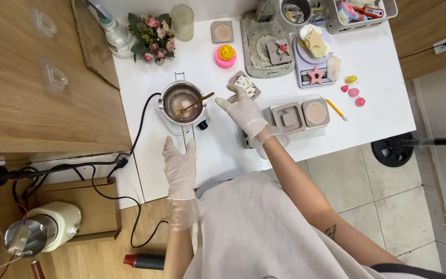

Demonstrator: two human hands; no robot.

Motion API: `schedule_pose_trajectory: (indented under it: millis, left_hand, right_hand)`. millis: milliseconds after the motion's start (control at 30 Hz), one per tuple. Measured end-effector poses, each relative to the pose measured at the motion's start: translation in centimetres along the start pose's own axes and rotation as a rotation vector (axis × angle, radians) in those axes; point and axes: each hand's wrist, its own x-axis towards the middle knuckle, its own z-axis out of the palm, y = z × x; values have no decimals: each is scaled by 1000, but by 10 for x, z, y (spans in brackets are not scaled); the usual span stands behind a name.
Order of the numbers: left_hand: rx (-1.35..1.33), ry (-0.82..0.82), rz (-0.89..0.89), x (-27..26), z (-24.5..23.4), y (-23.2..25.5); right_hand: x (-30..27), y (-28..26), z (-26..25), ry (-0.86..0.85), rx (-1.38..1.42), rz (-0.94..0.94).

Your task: Melt wax in a pot on a heater and pour it into a candle mold.

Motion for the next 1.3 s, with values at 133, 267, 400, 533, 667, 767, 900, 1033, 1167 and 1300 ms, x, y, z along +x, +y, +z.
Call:
schedule_pose_trajectory:
  millis: [133, 267, 400, 533, 667, 767, 900, 1033, 1167, 1300]
  left_hand:
    - [-272, -222, -414, 12, 13, -5]
    - [-727, -507, -594, 16, 21, -14]
    - [-1086, -621, -678, 20, 13, -5]
    - [-1075, -594, -692, 16, 24, -16]
    - [-1135, -556, -682, 16, 35, -26]
    - [-1134, -575, -682, 16, 36, -27]
    - [-1132, -549, -651, 16, 46, -29]
    - [-1138, -550, -644, 14, 34, -13]
    - [-1078, -509, -715, 14, 34, -8]
    - [-1109, -455, -674, 11, 43, -11]
  right_hand:
    - [29, -4, 31, -28, 112, 69]
    - [55, 8, 58, 8, 162, 55]
    - [57, 0, 67, -15, 215, 6]
    - [57, -20, 59, 127, 24, -13]
    - [68, -9, 55, 227, -45, -40]
    - [63, 0, 66, 94, 102, -8]
    - [58, -8, 80, -87, 442, -48]
    - [42, -55, 72, -238, 476, -96]
    - [46, -69, 61, -331, 172, -246]
    - [57, -39, 53, -179, -219, -667]
